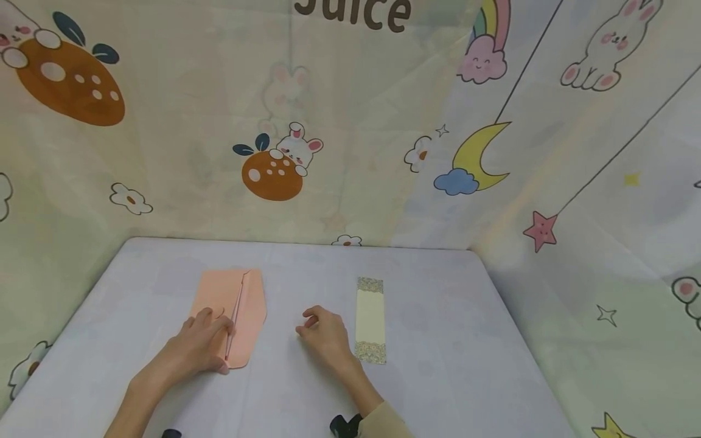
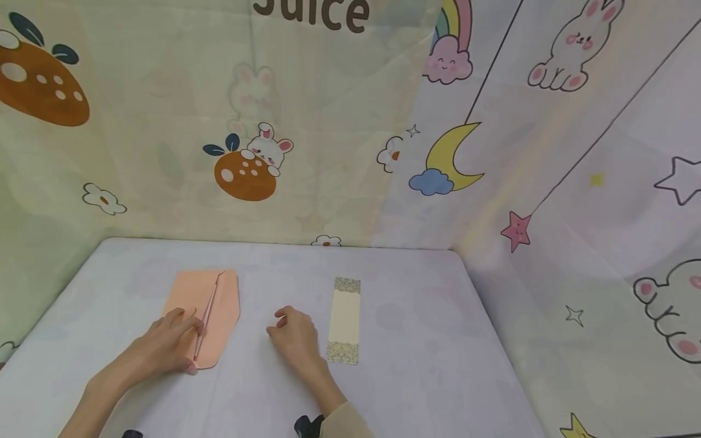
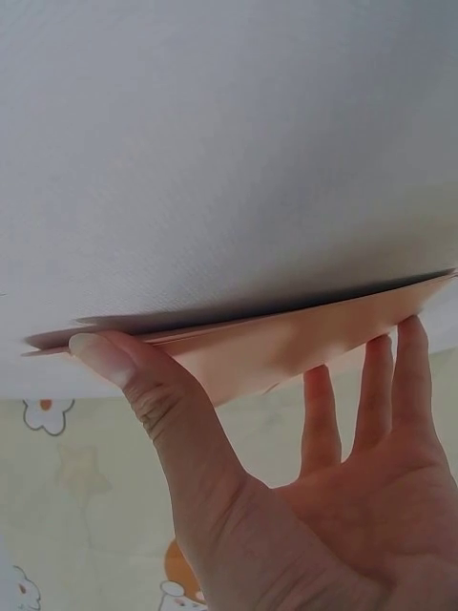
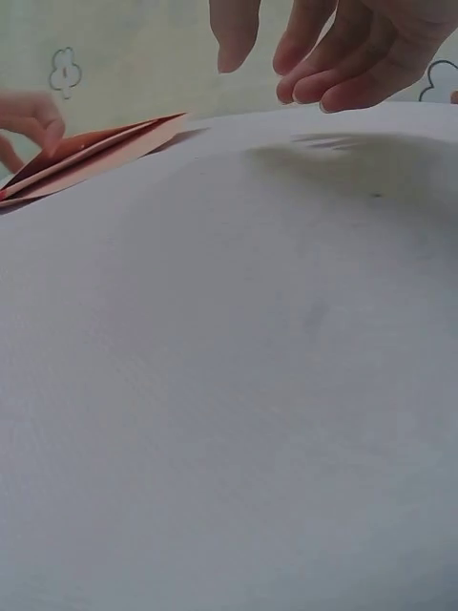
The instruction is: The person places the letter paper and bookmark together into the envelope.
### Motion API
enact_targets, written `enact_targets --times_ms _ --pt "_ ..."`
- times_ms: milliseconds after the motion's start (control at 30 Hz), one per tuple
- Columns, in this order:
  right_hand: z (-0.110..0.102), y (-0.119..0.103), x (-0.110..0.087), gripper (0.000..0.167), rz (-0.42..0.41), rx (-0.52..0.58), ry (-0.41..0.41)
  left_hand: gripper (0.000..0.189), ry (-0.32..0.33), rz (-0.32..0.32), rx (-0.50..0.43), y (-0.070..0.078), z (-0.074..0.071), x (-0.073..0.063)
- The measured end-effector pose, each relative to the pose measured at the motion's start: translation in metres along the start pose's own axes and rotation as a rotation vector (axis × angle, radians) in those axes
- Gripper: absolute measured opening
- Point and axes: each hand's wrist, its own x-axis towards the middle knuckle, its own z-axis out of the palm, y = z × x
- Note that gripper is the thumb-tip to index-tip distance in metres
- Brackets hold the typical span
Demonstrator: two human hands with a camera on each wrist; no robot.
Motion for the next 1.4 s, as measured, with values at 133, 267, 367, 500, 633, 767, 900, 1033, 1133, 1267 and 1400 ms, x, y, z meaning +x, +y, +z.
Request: enact_targets --times_ms 133,267,367,500,633,767,900,1033,1133,1267,1400 --pt "-0.012 0.012 -0.003 0.028 0.046 0.012 0.031 0.062 0.004 0.006 0.003 -0.001 0.001 0.001" --pt "-0.026 0.021 -0.004 0.029 0.081 -0.039 0.094 0.063 0.003 0.014 0.006 -0.001 0.001 0.003" --pt "-0.035 0.030 -0.005 0.030 0.114 -0.104 0.134 0.063 -0.001 0.012 0.011 0.000 0.000 0.004" --pt "-0.048 0.040 -0.006 0.036 0.144 -0.189 0.155 0.063 -0.009 -0.006 0.016 0.001 0.000 0.004" --pt "-0.060 0.048 -0.007 0.046 0.167 -0.247 0.150 0.063 -0.015 -0.017 0.018 0.000 0.000 0.003" --pt "-0.068 0.054 -0.006 0.053 0.198 -0.286 0.146 0.063 -0.016 -0.013 0.015 -0.001 0.000 0.003" --pt "-0.072 0.057 -0.006 0.058 0.221 -0.301 0.140 0.064 -0.013 -0.005 0.018 -0.001 -0.001 0.003" --pt "-0.073 0.058 -0.005 0.060 0.218 -0.320 0.122 0.064 -0.005 -0.001 0.028 0.001 -0.003 0.002" --pt "-0.072 0.060 -0.004 0.059 0.215 -0.360 0.127 0.063 -0.006 0.002 0.018 0.002 -0.003 0.001" --pt "-0.069 0.066 -0.003 0.061 0.216 -0.414 0.160 0.063 -0.014 0.003 0.006 0.003 -0.003 0.001" --pt "-0.069 0.069 -0.002 0.062 0.234 -0.436 0.147 0.063 -0.018 0.000 0.019 0.002 -0.004 0.001"
